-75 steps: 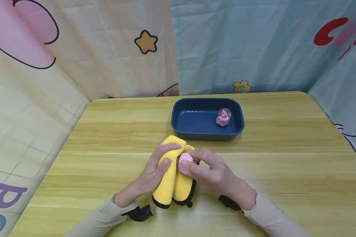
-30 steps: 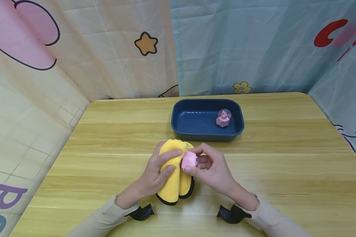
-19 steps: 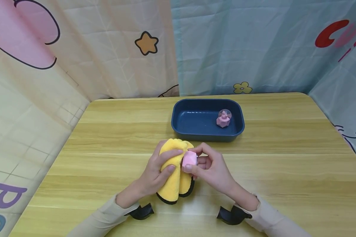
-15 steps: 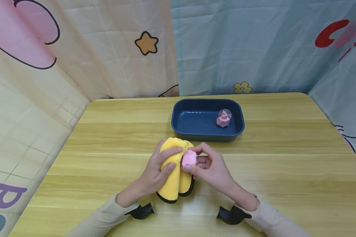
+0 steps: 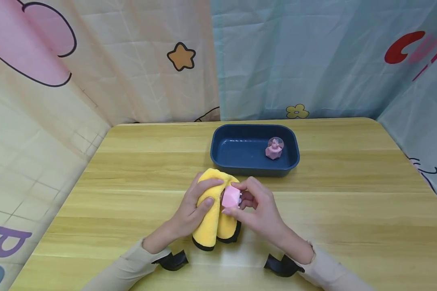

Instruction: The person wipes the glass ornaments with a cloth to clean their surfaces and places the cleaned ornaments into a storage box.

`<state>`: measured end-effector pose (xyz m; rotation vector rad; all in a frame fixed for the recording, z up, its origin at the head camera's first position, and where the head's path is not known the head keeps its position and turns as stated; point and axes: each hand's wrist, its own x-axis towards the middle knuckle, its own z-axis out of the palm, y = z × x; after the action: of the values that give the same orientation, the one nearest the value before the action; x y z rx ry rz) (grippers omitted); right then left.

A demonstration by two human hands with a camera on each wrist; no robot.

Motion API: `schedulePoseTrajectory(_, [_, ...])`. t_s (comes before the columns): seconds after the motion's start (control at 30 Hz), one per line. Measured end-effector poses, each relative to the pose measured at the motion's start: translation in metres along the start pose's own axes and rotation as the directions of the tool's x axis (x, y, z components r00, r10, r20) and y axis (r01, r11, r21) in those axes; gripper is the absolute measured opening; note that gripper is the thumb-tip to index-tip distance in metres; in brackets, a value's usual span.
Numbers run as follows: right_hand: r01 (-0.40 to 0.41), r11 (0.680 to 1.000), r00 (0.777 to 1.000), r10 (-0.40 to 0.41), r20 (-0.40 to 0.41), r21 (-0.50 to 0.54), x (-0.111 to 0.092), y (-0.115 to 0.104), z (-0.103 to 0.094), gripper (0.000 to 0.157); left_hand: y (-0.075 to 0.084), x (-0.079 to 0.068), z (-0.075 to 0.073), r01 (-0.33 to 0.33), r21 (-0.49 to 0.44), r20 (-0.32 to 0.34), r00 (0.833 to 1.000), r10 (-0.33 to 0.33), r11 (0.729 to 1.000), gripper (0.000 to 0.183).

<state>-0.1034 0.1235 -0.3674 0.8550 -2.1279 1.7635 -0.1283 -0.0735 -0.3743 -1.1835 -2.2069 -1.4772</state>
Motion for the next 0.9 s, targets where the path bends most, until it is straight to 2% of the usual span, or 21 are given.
schedulePoseTrajectory(0.1, [0.090, 0.990, 0.996, -0.092, -0.010, -0.105, 0.000, 0.001, 0.000, 0.049, 0.001, 0.000, -0.001, -0.002, -0.014, 0.003, 1.000, 0.002, 1.000, 0.034])
schedulePoseTrajectory(0.2, [0.238, 0.945, 0.969, -0.246, -0.011, -0.225, 0.002, 0.003, 0.000, 0.042, 0.001, 0.001, -0.001, -0.004, -0.032, 0.006, 1.000, 0.004, 0.999, 0.035])
schedulePoseTrajectory(0.3, [0.382, 0.860, 0.913, -0.408, -0.006, -0.339, 0.004, 0.007, 0.000, 0.044, 0.002, 0.001, -0.002, -0.002, -0.047, 0.009, 1.000, 0.003, 0.999, 0.035])
schedulePoseTrajectory(0.43, [0.494, 0.761, 0.844, -0.536, 0.021, -0.420, 0.006, 0.010, 0.000, 0.044, 0.003, 0.000, -0.002, 0.002, -0.069, 0.012, 1.000, -0.001, 0.998, 0.035])
schedulePoseTrajectory(0.57, [0.576, 0.674, 0.781, -0.620, 0.070, -0.462, 0.009, 0.011, 0.000, 0.037, 0.003, 0.000, -0.002, 0.019, -0.112, 0.015, 1.000, -0.018, 0.994, 0.033])
schedulePoseTrajectory(0.7, [0.651, 0.560, 0.705, -0.697, 0.134, -0.513, 0.013, 0.010, -0.001, 0.023, 0.003, 0.000, -0.002, 0.065, -0.184, 0.030, 0.998, -0.061, 0.981, 0.031])
schedulePoseTrajectory(0.8, [0.708, 0.495, 0.645, -0.744, 0.176, -0.504, 0.019, 0.004, -0.001, 0.014, 0.003, 0.000, -0.002, 0.096, -0.222, 0.046, 0.995, -0.088, 0.970, 0.030])
schedulePoseTrajectory(0.9, [0.748, 0.458, 0.603, -0.772, 0.203, -0.480, 0.023, -0.001, -0.002, 0.009, 0.003, 0.000, -0.002, 0.115, -0.235, 0.056, 0.993, -0.104, 0.965, 0.030])
